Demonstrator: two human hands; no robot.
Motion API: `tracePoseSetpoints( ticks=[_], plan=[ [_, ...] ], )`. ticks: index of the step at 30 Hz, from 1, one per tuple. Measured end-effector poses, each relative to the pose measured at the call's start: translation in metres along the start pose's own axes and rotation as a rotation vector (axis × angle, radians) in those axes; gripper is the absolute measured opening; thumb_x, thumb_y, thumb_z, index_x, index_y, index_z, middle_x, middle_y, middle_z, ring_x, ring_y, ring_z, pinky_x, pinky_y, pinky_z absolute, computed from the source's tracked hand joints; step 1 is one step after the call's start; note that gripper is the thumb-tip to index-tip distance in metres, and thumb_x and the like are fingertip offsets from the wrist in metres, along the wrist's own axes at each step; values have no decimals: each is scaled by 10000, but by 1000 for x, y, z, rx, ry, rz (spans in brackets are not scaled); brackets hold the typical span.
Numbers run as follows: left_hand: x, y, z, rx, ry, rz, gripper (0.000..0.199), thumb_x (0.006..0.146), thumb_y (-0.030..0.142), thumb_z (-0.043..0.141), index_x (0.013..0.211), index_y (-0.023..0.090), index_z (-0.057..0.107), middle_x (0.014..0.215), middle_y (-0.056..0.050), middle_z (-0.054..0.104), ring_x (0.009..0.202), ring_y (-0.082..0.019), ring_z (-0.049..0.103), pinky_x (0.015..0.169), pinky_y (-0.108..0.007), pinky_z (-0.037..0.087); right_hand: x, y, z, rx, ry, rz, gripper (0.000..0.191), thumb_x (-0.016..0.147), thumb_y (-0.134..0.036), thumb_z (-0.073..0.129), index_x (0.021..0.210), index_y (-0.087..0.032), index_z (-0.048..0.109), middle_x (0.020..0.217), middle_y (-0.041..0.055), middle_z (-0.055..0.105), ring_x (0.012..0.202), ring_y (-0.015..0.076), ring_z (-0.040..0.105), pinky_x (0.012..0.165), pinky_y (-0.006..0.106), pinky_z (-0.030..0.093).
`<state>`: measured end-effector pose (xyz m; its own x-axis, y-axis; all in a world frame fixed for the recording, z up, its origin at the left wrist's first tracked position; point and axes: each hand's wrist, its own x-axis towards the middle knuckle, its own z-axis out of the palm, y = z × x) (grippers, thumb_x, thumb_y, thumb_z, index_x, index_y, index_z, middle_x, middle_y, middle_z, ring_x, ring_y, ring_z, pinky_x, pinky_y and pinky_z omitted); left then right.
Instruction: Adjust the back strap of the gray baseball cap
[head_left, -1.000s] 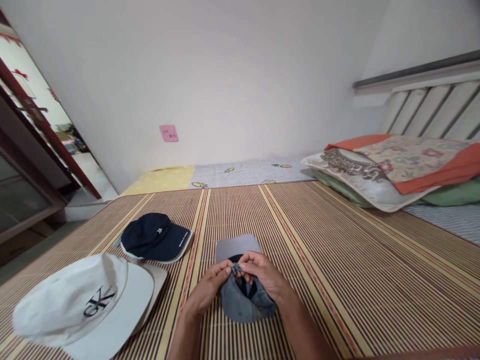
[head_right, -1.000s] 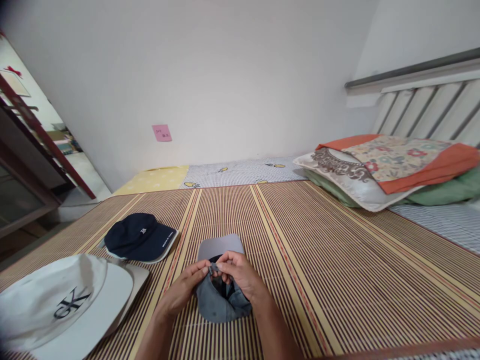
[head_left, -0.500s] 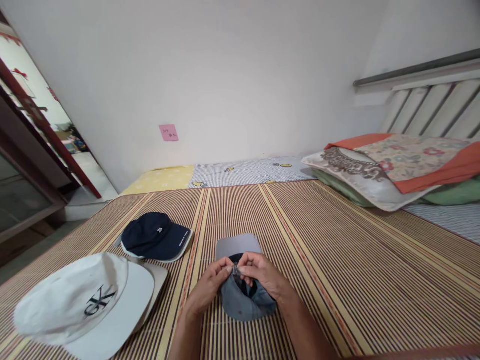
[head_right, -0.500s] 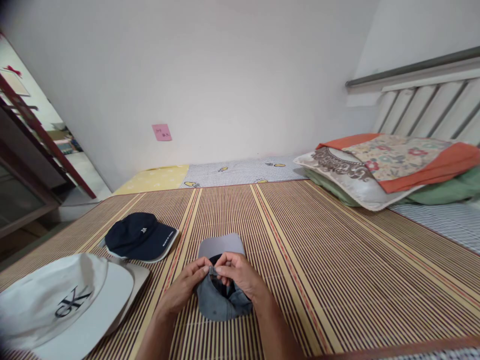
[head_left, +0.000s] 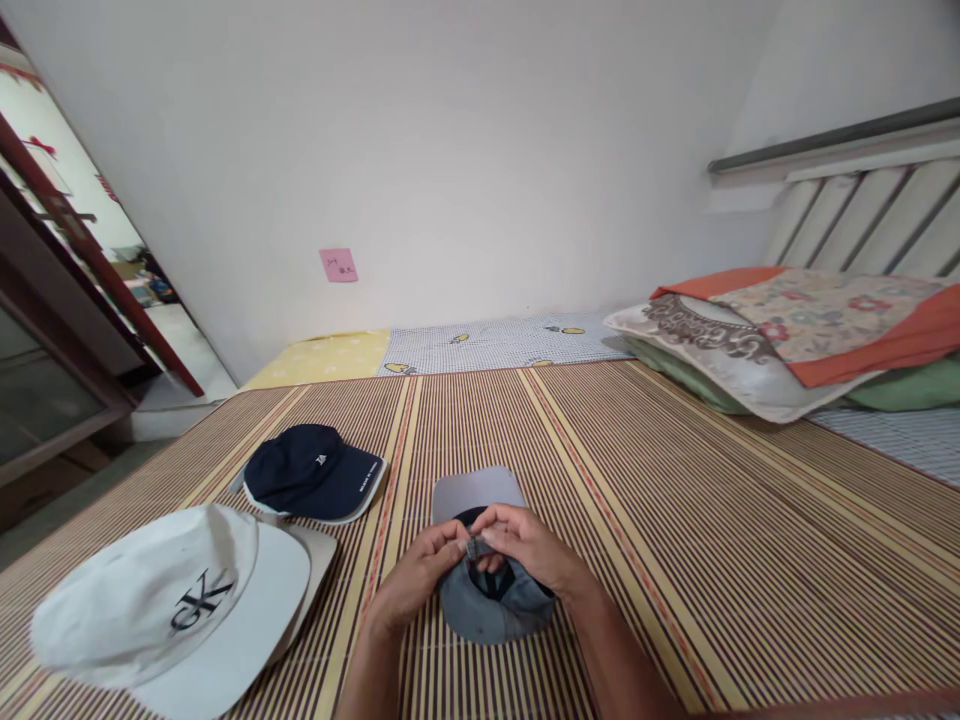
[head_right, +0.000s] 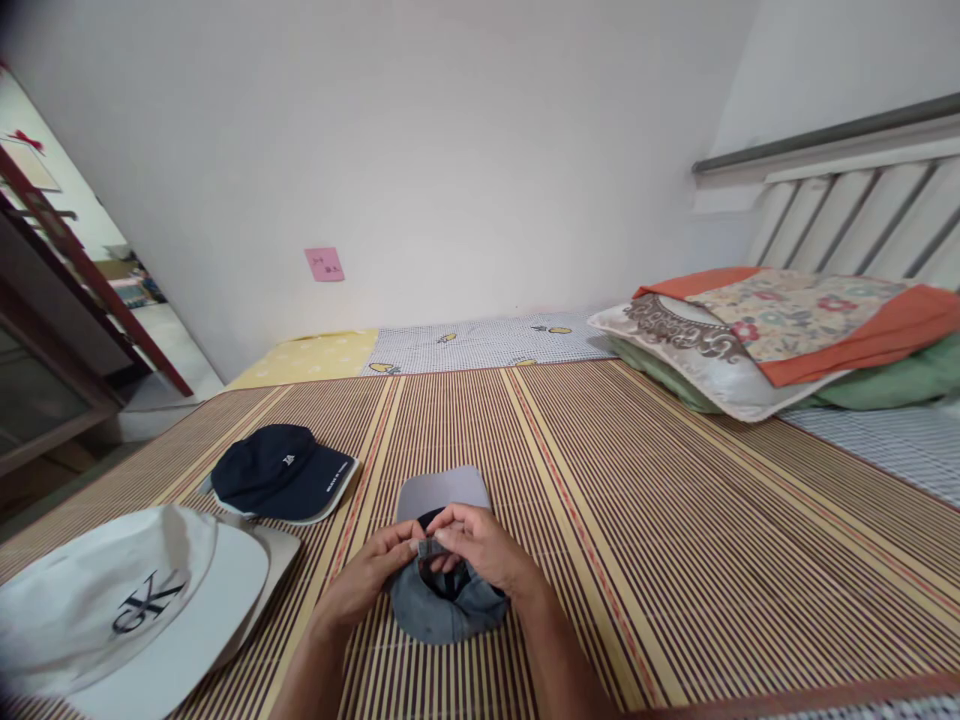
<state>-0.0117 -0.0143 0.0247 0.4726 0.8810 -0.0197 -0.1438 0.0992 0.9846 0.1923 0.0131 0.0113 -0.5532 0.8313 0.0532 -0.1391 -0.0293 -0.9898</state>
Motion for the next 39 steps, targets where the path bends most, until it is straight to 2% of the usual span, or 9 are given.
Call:
tracePoseSetpoints(
  ticks=[3, 5, 12, 18, 28, 34, 39],
  plan=[
    [-1, -1, -3, 10, 14, -16, 425, 850, 563, 760, 804, 170, 605, 708, 31, 534, 606, -100, 385, 585, -216, 297, -6, -7, -9, -50, -44, 31, 412, 844, -530, 777, 1032, -169, 715, 939, 56, 753, 883, 196, 743, 791, 325, 558],
    [-2, -2, -4, 16, 14, -26, 424, 851, 566, 757, 819, 166, 622, 717, 23, 546, 609, -102, 388, 579, -216, 296, -9, -8, -15, -70, -72, 54, 378, 844, -490, 786, 1029, -165, 729, 952, 68, 762, 931, 209, 742, 830, 343, 556],
    [-2, -2, -5, 11, 22, -28, 435, 847, 578, 756, 810, 165, 623, 706, 26, 525, 602, -101, 368, 564, -217, 285, -9, 2, -23, -31, -86, 72, 308, 855, -445, 765, 940, -152, 721, 799, 49, 777, 723, 171, 745, 720, 311, 550],
    [-4, -4, -8, 6, -11, -47, 451, 830, 593, 764, 798, 164, 629, 678, 21, 545, 564, -97, 376, 550, -224, 272, -12, -3, -21, -38, -146, 66, 309, 875, -464, 741, 904, -157, 713, 716, 21, 761, 547, 123, 673, 596, 259, 519],
    [-6, 0, -6, -20, -55, -72, 443, 792, 582, 805, 794, 154, 692, 705, -12, 624, 588, -107, 420, 579, -233, 280, -13, -7, -19, 5, -163, 96, 345, 850, -497, 762, 913, -169, 676, 598, -22, 704, 434, 94, 581, 454, 200, 433],
    [-7, 1, -5, 17, -32, -93, 402, 797, 543, 822, 796, 151, 733, 748, -42, 684, 628, -126, 493, 617, -242, 318, -15, -13, -19, -33, -166, 71, 324, 863, -485, 763, 860, -172, 680, 681, 8, 728, 503, 105, 612, 531, 229, 491],
    [-6, 1, -3, 54, -18, -107, 415, 774, 553, 834, 761, 155, 717, 677, -9, 635, 581, -106, 429, 589, -240, 284, -14, -15, -17, -109, -110, 29, 274, 841, -447, 782, 812, -186, 704, 650, -23, 663, 573, 114, 605, 615, 249, 477]
  ],
)
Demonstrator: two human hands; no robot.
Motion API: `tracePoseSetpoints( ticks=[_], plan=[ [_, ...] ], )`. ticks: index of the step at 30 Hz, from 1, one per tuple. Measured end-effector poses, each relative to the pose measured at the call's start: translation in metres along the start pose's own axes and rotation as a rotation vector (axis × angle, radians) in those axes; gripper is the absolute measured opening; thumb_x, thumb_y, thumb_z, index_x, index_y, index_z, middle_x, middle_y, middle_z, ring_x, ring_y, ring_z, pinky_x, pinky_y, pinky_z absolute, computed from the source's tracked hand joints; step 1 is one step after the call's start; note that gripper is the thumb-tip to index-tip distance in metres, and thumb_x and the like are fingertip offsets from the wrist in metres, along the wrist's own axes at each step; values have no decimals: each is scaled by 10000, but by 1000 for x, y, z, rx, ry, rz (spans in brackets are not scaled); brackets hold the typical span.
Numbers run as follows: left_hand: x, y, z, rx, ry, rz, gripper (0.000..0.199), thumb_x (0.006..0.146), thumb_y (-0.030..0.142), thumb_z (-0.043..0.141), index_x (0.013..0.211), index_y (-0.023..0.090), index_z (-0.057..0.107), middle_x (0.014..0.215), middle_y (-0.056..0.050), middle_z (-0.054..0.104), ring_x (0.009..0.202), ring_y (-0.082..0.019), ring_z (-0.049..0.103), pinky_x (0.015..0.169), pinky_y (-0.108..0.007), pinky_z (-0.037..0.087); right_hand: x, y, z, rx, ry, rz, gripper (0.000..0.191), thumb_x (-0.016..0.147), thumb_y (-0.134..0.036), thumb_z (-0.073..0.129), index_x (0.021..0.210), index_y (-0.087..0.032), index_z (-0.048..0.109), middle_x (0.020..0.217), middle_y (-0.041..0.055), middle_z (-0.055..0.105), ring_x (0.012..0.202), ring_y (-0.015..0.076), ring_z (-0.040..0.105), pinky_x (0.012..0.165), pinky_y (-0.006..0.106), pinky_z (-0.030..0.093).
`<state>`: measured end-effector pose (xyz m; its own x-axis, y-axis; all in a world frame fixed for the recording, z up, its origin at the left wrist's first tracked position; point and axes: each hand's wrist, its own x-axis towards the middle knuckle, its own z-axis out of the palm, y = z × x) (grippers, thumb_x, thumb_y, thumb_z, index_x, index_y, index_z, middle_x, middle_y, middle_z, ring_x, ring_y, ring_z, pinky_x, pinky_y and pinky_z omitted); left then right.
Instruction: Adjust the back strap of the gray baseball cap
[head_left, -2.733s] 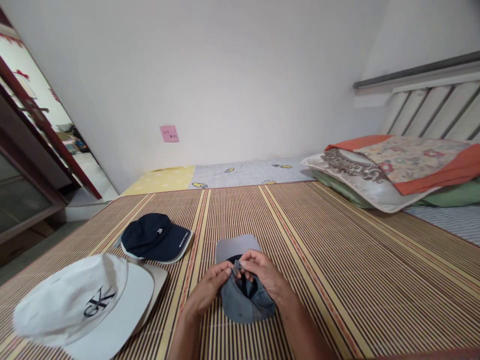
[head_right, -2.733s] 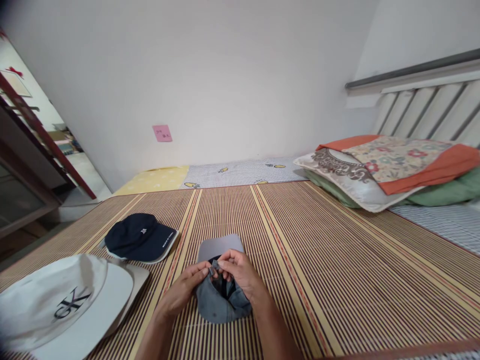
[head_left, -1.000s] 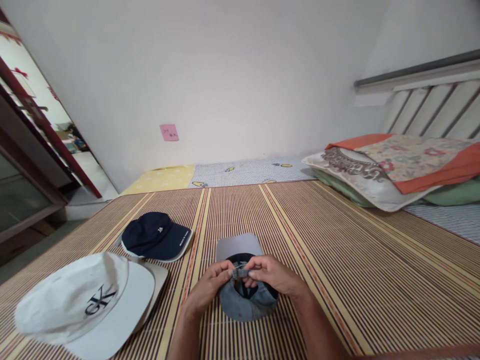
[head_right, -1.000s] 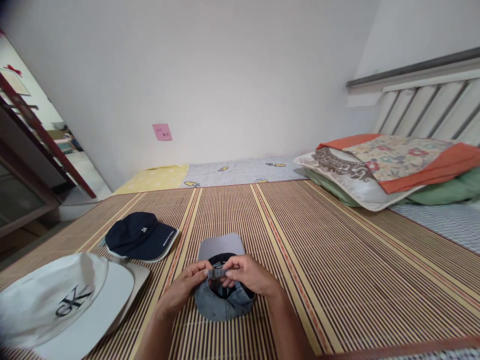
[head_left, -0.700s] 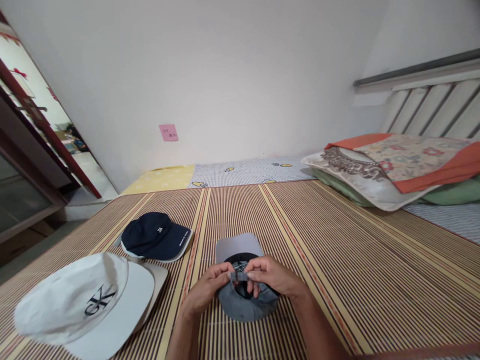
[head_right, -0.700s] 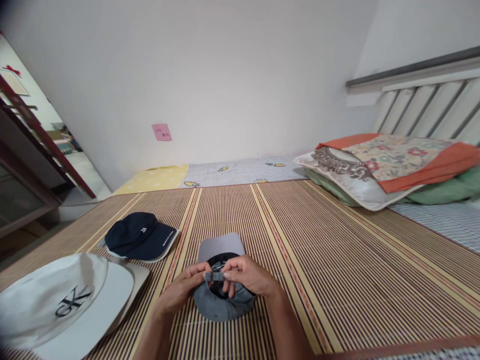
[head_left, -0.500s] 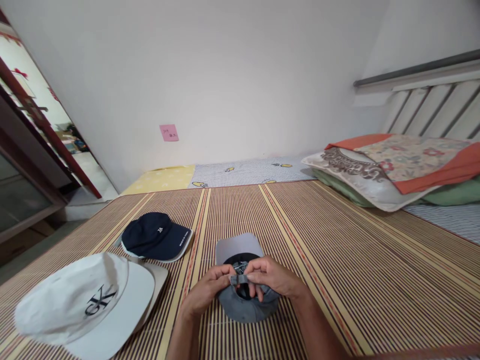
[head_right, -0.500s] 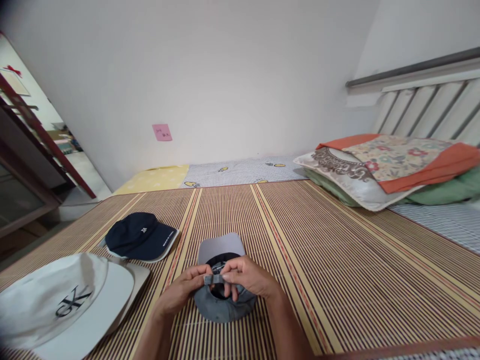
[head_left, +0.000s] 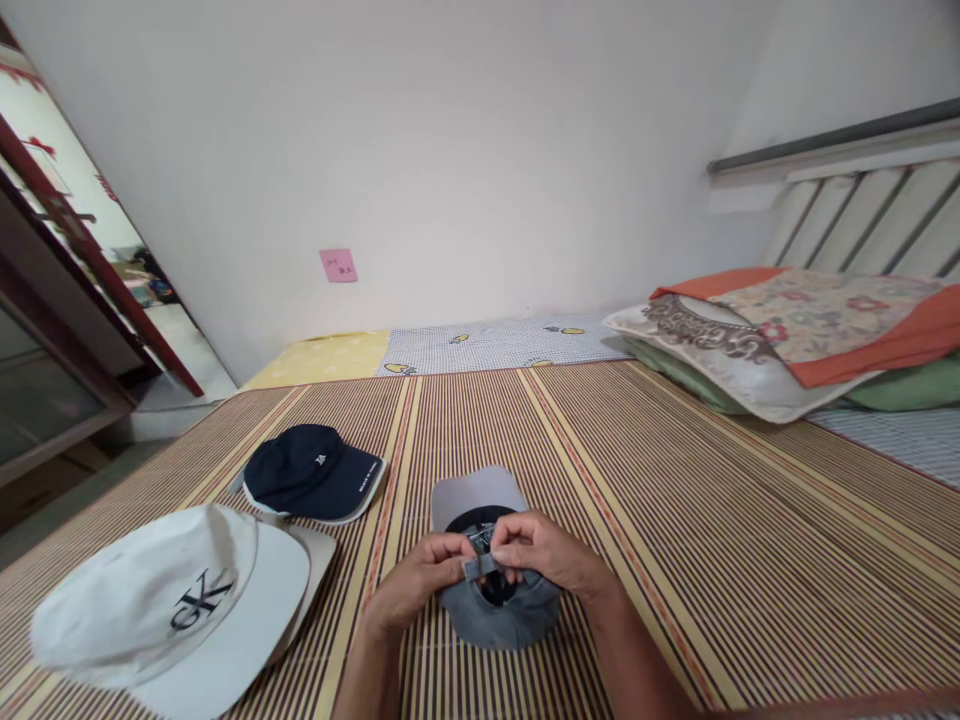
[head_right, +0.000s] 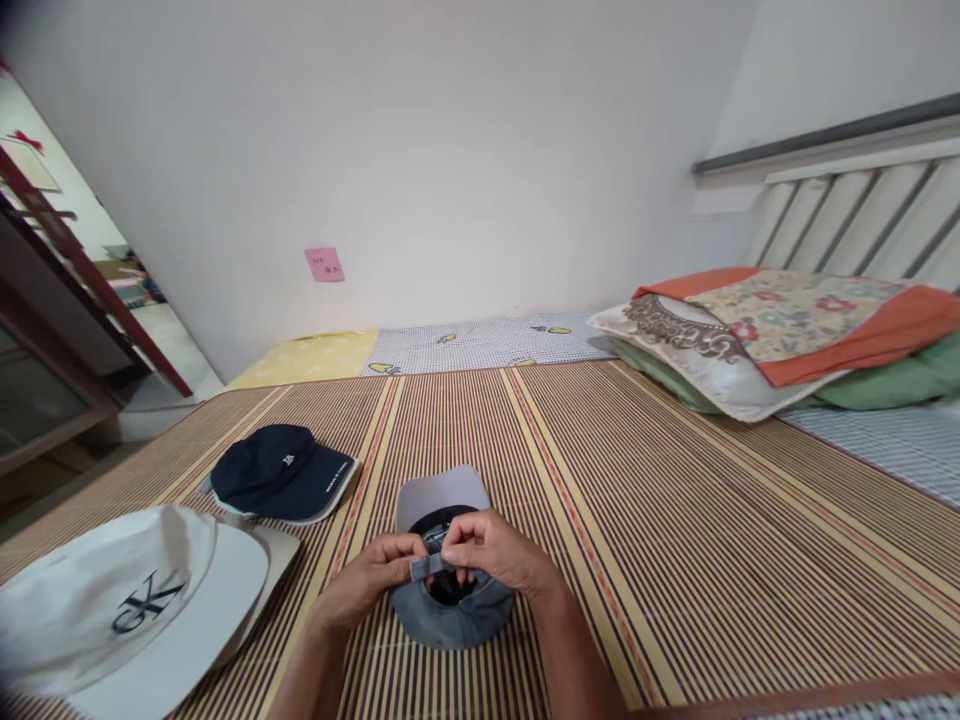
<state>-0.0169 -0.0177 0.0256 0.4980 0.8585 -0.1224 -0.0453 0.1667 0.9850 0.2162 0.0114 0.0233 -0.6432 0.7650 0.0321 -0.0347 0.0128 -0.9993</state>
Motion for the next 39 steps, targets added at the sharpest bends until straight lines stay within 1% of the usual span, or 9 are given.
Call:
tracePoseSetpoints(
  ticks=[4, 12, 20, 24, 27, 30, 33, 36, 39],
  plan=[
    [0, 1, 1, 9, 8, -3, 462, 745, 593, 841, 731, 154, 699, 661, -6, 619, 572, -100, 404, 571, -242, 259, 0, -2, 1, -23, 14, 5, 250, 828, -426, 775, 809, -188, 702, 609, -37, 616, 543, 109, 551, 568, 240, 416],
    [0, -2, 0, -12, -37, 20, 439, 758, 563, 842, 719, 151, 694, 646, 9, 576, 570, -94, 385, 572, -237, 260, 0, -9, 3, -64, 25, -3, 196, 811, -368, 746, 767, -187, 683, 546, -63, 531, 499, 92, 447, 519, 235, 320],
    [3, -1, 4, -27, -18, 57, 395, 771, 514, 843, 752, 151, 688, 677, 8, 579, 603, -101, 408, 590, -234, 264, 4, -3, 9, 11, -15, -22, 200, 815, -358, 745, 774, -179, 666, 562, -66, 527, 493, 80, 422, 509, 226, 307],
    [5, -3, 3, -22, -14, 49, 383, 792, 498, 830, 768, 153, 666, 677, 16, 565, 597, -98, 397, 588, -234, 266, 6, -1, 11, 60, -27, -48, 228, 824, -373, 766, 797, -168, 670, 589, -60, 551, 510, 80, 463, 527, 217, 350],
    [5, -6, 1, -5, -19, 45, 398, 789, 511, 827, 781, 152, 654, 685, 14, 561, 607, -104, 399, 590, -237, 271, 6, 0, 11, 49, -10, -26, 231, 819, -369, 768, 798, -162, 666, 579, -52, 575, 498, 83, 491, 526, 214, 373],
    [4, -6, 1, 10, -17, 40, 451, 855, 580, 736, 763, 153, 622, 666, 18, 526, 596, -107, 374, 580, -245, 267, 5, -2, 10, 44, 3, 5, 240, 808, -376, 766, 785, -164, 653, 567, -54, 577, 484, 82, 500, 518, 211, 379],
    [1, -2, 2, 17, 15, 103, 487, 936, 639, 602, 831, 164, 609, 711, 19, 510, 624, -116, 378, 588, -245, 279, 4, -5, 10, 46, 22, 23, 260, 800, -394, 766, 774, -166, 643, 582, -52, 586, 484, 78, 513, 516, 209, 388],
    [-1, 4, 2, 2, 26, 158, 419, 901, 594, 689, 888, 192, 568, 772, 30, 510, 673, -117, 411, 612, -232, 298, 4, -6, 10, 27, 37, 40, 272, 799, -406, 762, 775, -164, 641, 586, -45, 600, 481, 78, 523, 509, 208, 396],
    [1, 5, 3, -7, -19, 109, 452, 795, 543, 823, 814, 198, 531, 720, 44, 512, 636, -105, 415, 593, -227, 277, 5, -6, 11, 18, 44, 59, 285, 800, -422, 759, 784, -165, 636, 585, -42, 613, 473, 84, 535, 502, 215, 414]
  ],
)
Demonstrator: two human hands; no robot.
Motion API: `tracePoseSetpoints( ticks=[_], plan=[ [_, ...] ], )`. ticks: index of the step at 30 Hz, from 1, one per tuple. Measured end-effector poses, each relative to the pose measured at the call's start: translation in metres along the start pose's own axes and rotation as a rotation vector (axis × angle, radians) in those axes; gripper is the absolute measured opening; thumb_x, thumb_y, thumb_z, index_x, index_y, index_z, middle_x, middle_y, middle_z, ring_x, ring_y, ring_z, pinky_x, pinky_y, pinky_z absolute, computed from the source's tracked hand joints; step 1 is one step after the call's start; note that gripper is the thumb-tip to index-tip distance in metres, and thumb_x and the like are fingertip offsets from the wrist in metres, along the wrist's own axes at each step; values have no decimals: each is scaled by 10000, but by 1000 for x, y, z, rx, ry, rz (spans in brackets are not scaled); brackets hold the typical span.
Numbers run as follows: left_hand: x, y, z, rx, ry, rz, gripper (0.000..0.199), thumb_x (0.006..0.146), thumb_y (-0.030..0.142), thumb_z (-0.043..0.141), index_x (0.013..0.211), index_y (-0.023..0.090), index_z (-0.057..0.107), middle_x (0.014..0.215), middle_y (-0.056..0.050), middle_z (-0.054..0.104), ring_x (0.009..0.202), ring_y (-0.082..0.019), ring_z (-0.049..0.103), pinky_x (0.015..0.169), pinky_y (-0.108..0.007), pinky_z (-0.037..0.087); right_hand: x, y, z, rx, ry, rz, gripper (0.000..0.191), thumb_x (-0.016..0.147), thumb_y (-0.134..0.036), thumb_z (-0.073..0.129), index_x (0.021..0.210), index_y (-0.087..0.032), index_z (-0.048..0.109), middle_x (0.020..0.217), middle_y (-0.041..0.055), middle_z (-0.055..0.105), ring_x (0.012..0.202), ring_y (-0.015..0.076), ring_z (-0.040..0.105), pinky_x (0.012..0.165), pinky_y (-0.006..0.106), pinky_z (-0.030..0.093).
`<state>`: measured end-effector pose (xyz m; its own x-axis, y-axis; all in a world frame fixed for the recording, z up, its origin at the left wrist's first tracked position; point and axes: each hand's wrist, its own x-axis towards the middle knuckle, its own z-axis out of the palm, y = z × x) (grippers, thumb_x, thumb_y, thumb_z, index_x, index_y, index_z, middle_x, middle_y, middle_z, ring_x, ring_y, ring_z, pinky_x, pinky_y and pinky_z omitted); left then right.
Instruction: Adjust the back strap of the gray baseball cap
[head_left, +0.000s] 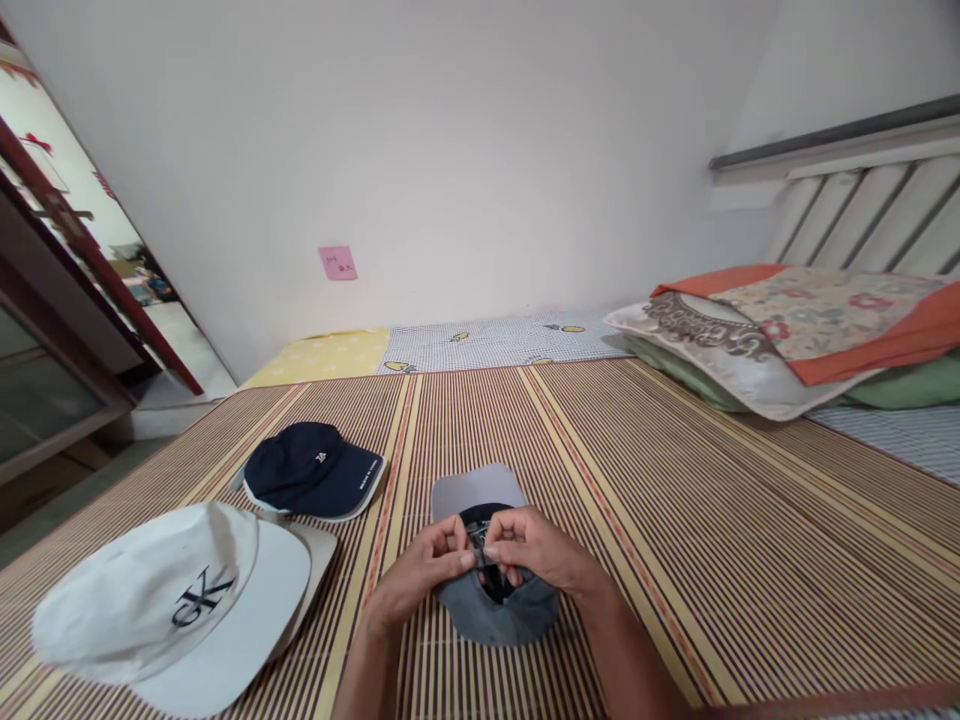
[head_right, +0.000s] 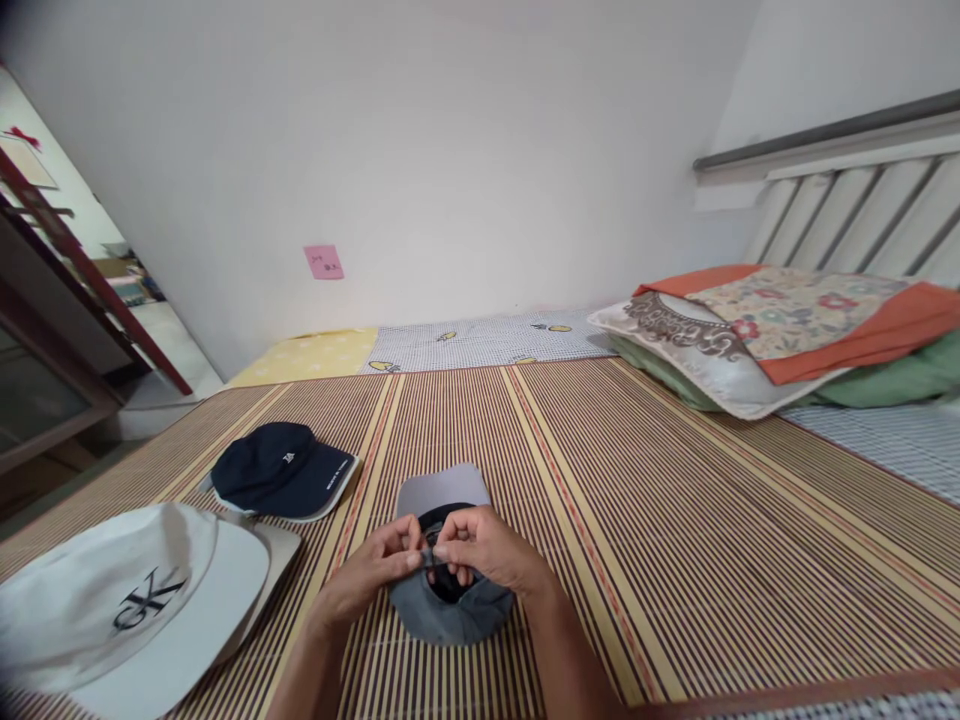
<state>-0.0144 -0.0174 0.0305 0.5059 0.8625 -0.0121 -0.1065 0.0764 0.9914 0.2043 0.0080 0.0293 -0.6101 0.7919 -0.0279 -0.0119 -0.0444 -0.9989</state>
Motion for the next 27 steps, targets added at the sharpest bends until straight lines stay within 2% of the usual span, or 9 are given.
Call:
tracePoseSetpoints(
  ticks=[4, 7, 11, 14, 20, 24, 27],
  plan=[
    [3, -5, -2, 3, -25, -50, 473, 759, 545, 850, 782, 191, 537, 706, 16, 580, 620, -110, 456, 577, -232, 259, -3, -2, -3, 10, -10, 37, 316, 790, -429, 771, 917, -159, 667, 673, -11, 693, 569, 130, 643, 609, 272, 512],
    [1, -6, -6, 5, 32, -23, 469, 779, 545, 837, 769, 194, 525, 633, 56, 499, 561, -87, 369, 543, -230, 222, -10, -5, -11, -111, 10, 35, 257, 774, -328, 789, 946, -161, 698, 735, 1, 717, 697, 148, 686, 706, 281, 510],
    [-2, -6, -11, -12, 75, -23, 465, 786, 539, 834, 769, 202, 515, 622, 72, 456, 544, -83, 327, 519, -226, 218, -20, -8, -20, -257, -10, 62, 120, 746, -212, 772, 835, -169, 703, 720, -3, 713, 703, 148, 668, 653, 248, 448],
    [-3, -6, -12, -16, 57, -36, 453, 790, 526, 834, 780, 202, 518, 618, 70, 460, 543, -84, 331, 520, -226, 211, -23, -11, -22, -257, -42, 81, 44, 817, -210, 696, 828, -167, 695, 752, 31, 757, 713, 157, 695, 660, 250, 455],
    [-4, -3, -12, 22, -12, -68, 446, 783, 503, 846, 772, 197, 521, 612, 81, 439, 545, -78, 282, 514, -234, 168, -25, -20, -24, -181, -4, 34, 191, 955, -320, 593, 969, -164, 704, 659, -35, 621, 553, 89, 582, 561, 206, 413],
    [-3, -4, -12, 22, -26, -71, 444, 793, 506, 838, 784, 195, 521, 618, 83, 427, 543, -76, 266, 508, -239, 154, -25, -20, -23, -169, 28, 59, 201, 927, -336, 634, 1003, -165, 708, 776, -24, 628, 574, 77, 615, 570, 201, 446],
    [-4, -5, -12, 14, -15, -60, 430, 818, 509, 815, 791, 194, 524, 623, 78, 429, 541, -77, 274, 507, -237, 159, -25, -17, -22, -140, 37, 106, 239, 902, -373, 660, 1026, -172, 696, 760, -22, 640, 576, 108, 647, 569, 227, 492]
  ],
)
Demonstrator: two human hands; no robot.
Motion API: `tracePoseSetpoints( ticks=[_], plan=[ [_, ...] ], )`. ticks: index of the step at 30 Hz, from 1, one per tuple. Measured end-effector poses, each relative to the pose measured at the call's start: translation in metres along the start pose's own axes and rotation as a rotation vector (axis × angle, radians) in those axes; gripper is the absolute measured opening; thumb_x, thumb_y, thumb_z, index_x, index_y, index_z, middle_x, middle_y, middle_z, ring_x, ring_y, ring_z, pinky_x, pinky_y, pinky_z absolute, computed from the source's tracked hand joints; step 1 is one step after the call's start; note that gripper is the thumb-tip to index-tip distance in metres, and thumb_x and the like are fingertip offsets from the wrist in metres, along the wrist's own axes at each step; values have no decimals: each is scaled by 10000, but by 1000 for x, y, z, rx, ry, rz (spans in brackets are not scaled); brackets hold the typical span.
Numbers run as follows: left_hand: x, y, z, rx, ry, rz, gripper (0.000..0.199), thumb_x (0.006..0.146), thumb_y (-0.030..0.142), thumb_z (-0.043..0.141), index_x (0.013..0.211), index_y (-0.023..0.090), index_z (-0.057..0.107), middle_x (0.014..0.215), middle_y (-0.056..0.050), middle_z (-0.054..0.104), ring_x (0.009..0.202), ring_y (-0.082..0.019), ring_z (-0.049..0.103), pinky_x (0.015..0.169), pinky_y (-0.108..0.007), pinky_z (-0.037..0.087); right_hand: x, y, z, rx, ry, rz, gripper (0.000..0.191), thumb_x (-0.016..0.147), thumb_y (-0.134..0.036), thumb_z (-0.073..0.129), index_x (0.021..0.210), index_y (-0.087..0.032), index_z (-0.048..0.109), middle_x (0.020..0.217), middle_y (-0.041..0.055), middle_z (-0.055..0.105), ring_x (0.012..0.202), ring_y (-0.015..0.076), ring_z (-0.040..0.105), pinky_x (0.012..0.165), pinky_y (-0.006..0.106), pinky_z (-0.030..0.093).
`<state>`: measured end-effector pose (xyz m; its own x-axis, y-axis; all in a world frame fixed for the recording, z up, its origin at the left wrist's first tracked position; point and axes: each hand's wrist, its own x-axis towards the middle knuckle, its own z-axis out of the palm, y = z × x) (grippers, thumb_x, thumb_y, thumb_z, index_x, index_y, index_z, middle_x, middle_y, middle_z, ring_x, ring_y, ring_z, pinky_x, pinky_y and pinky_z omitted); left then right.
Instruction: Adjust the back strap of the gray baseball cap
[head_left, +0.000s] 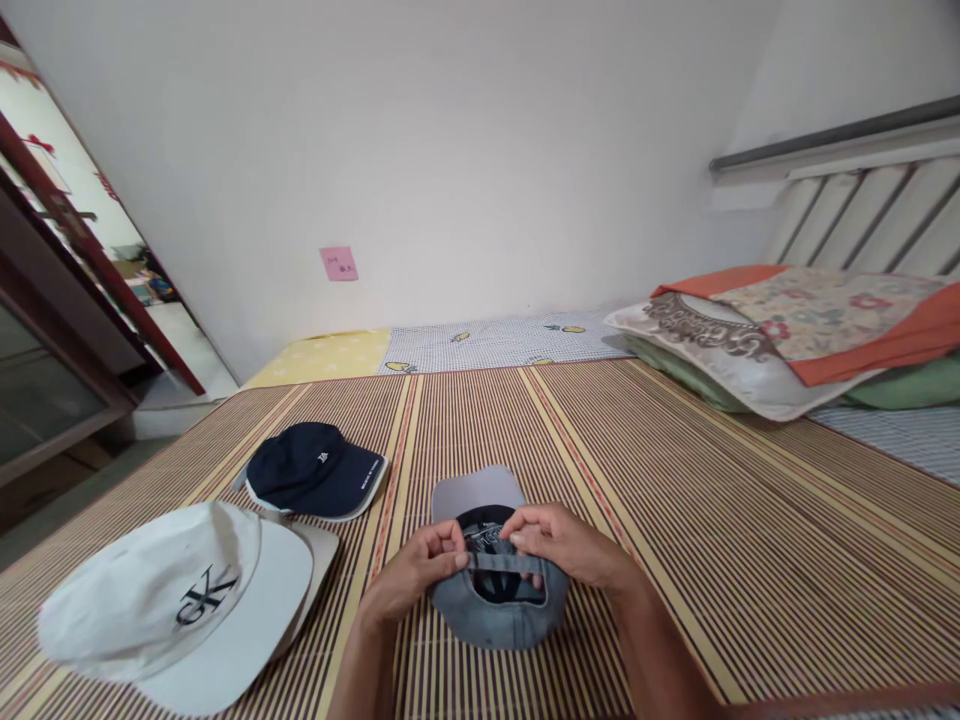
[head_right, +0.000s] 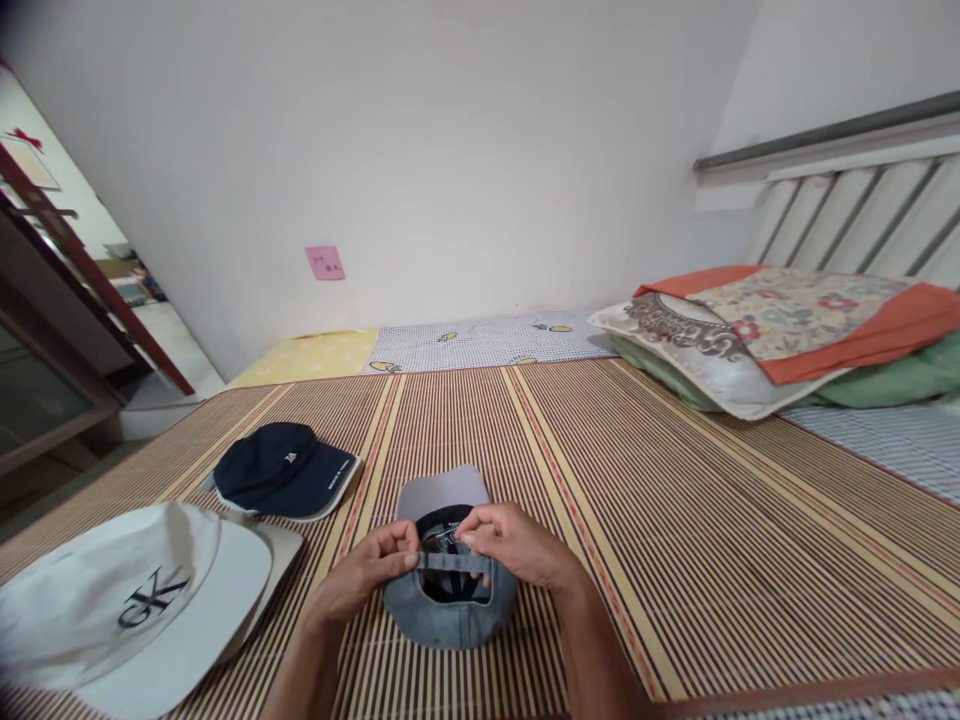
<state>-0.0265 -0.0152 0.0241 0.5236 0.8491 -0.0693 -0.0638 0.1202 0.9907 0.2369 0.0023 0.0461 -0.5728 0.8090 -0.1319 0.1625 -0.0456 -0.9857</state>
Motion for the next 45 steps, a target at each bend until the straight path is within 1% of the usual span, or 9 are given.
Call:
tracePoseSetpoints(
  ticks=[7, 12, 17, 25, 33, 37, 39, 42, 45],
  plan=[
    [-1, 3, 3, -13, -6, -14, 441, 792, 533, 825, 784, 187, 552, 639, 54, 478, 551, -84, 326, 529, -230, 195, -3, -7, 5, -111, 0, -38, 207, 926, -339, 651, 1007, -170, 736, 736, 7, 693, 661, 142, 687, 651, 256, 498],
    [0, 4, 6, -15, -4, -20, 440, 792, 540, 823, 780, 185, 565, 630, 59, 455, 557, -87, 322, 543, -230, 205, -1, -24, 24, -162, 21, -117, 277, 776, -197, 764, 1053, -195, 751, 844, 7, 703, 778, 151, 647, 713, 266, 491],
    [0, 3, 6, -39, -3, -12, 423, 802, 526, 820, 791, 181, 575, 658, 52, 474, 567, -87, 336, 551, -229, 217, 2, -34, 40, -406, 85, -110, 210, 723, -179, 794, 920, -210, 728, 789, -18, 651, 768, 156, 601, 659, 260, 429],
    [2, -2, 3, -21, -8, 23, 423, 814, 530, 804, 800, 183, 561, 683, 47, 469, 598, -98, 341, 560, -236, 216, 4, -37, 48, -475, 92, -149, 144, 735, -139, 711, 824, -209, 621, 729, -36, 583, 715, 141, 562, 640, 255, 391],
    [0, 2, 3, 0, -12, 40, 429, 793, 525, 811, 776, 193, 539, 665, 59, 444, 578, -94, 296, 541, -237, 195, 4, -33, 45, -499, 108, -130, 181, 706, -155, 733, 823, -217, 609, 730, -31, 606, 724, 157, 581, 636, 257, 403],
    [-1, 7, 5, 0, -11, 27, 415, 790, 518, 818, 794, 193, 560, 629, 69, 433, 560, -91, 294, 537, -232, 193, 0, -33, 36, -333, 57, -100, 68, 834, -232, 685, 892, -197, 690, 793, 6, 682, 761, 165, 639, 659, 256, 446],
    [0, 9, 6, -7, -16, 29, 415, 786, 514, 825, 787, 192, 562, 617, 73, 433, 546, -87, 290, 531, -229, 193, -4, -31, 27, -297, 45, -88, 110, 896, -236, 620, 902, -184, 716, 804, 24, 716, 759, 163, 658, 656, 256, 445],
    [1, 8, 7, -42, -20, 47, 401, 791, 492, 829, 777, 195, 560, 624, 61, 482, 544, -87, 352, 539, -223, 234, -8, -23, 16, -235, 17, -45, 97, 848, -194, 657, 919, -174, 720, 768, 20, 736, 726, 161, 681, 679, 263, 480],
    [1, 6, 6, -59, -16, 59, 383, 806, 472, 821, 773, 197, 558, 645, 39, 547, 562, -97, 422, 555, -223, 267, -10, -17, 8, -105, -57, -5, 184, 782, -154, 682, 965, -174, 694, 734, 11, 744, 684, 170, 707, 696, 294, 544]
  ],
)
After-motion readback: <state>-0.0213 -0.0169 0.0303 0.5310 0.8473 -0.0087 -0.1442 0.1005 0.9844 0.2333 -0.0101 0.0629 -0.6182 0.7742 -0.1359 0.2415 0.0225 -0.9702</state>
